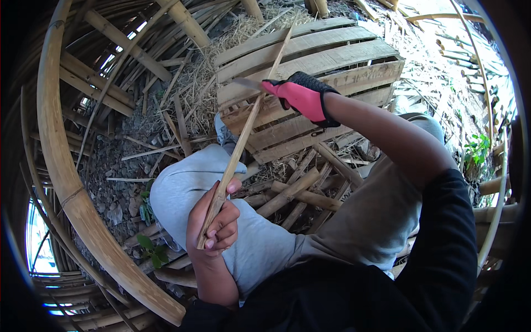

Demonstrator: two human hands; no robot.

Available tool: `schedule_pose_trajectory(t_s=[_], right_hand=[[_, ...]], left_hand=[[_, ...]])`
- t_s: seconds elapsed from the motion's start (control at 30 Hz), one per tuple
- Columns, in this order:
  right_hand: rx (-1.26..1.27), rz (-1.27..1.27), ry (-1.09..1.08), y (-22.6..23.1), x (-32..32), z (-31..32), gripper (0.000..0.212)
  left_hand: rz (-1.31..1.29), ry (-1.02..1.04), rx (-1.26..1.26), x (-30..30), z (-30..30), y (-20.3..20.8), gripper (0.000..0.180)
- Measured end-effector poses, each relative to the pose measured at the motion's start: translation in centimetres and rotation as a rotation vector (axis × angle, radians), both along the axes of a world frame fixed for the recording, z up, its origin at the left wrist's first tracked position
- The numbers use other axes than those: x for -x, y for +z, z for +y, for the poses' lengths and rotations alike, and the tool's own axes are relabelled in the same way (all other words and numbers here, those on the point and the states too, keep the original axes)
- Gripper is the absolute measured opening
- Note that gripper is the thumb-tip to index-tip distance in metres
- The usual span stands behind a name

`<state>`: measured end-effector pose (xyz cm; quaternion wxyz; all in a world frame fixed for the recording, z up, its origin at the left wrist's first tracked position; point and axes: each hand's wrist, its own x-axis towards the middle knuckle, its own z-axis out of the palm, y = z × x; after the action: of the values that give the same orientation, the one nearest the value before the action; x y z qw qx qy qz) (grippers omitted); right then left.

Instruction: The person sits and uses a knife to shave and smooth a long bamboo strip, repeatedly drawing the blade along its length to remove thin shavings. The person rotates the strip and adjusts grip to work different sides.

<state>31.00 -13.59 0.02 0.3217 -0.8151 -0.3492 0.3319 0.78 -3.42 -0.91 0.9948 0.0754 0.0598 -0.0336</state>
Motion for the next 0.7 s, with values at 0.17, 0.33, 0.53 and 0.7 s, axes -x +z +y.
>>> schedule_pose_trajectory(t_s=[0.17,0.33,0.53,0.7], right_hand=[[-0.225,-0.105,-0.012,-1.5,2.7,0.7,0.072],[-0.230,0.115,-0.122,-0.4,2.2,1.0,0.065],[-0.259,0.273,-0.237,-0.9,2.3,1.4,0.061],[-0.138,0.205,-0.152,-0.9,1.6,1.5,0.070]], left_hand=[[-0.061,-0.017,0.014,0.8,0.3,0.3,0.026],[-0.079,-0.003,0.044,0.4,0.1,0.2,0.026],[-0.100,0.013,0.088,0.4,-0.1,0.0,0.024],[-0.039,0.031,0.059,0.1,-0.3,-0.3,0.024]])
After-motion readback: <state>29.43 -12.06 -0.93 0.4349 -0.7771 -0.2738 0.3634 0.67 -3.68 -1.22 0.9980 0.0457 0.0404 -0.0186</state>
